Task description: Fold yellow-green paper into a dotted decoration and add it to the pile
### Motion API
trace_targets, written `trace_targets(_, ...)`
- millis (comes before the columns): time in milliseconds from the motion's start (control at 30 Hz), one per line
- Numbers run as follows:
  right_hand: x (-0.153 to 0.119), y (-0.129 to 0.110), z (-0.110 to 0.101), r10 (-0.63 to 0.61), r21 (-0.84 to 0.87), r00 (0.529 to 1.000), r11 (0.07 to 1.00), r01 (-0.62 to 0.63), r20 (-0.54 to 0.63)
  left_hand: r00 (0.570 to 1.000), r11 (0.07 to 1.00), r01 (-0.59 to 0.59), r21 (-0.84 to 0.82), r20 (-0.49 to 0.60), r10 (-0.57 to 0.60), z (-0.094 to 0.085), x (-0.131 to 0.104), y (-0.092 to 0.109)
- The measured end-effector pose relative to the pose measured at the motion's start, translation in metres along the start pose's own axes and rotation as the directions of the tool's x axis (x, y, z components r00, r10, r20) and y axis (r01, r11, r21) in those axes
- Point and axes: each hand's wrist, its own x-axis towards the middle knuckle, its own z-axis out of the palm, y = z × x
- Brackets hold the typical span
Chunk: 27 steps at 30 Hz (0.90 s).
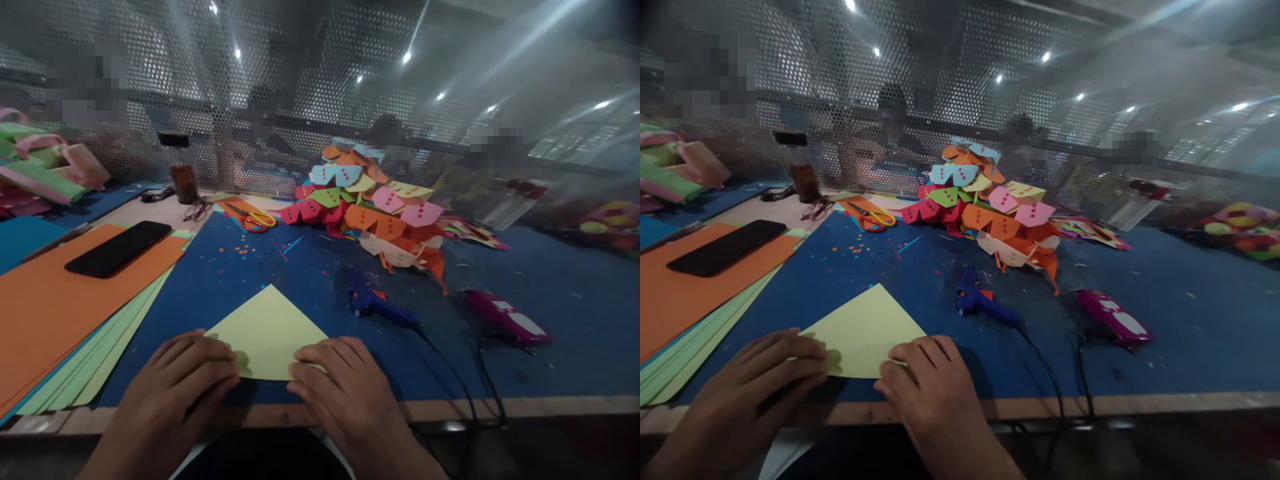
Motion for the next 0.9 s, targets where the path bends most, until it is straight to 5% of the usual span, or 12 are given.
trace_targets(233, 0.007, -0.012, 0.007, 0.081, 0.051, 0.995, 0.995, -0.084, 0.063, 0.987, 0.988, 0.15, -0.035, -0.057, -0.152, 0.003, 0.005, 0.016)
trace_targets(900, 0.018, -0.023, 0.024, 0.181, 0.12, 0.975, 0.973, -0.196, 0.13, 0.972, 0.971, 0.226, -0.083, -0.043, -0.23, 0.011, 0.005, 0.029)
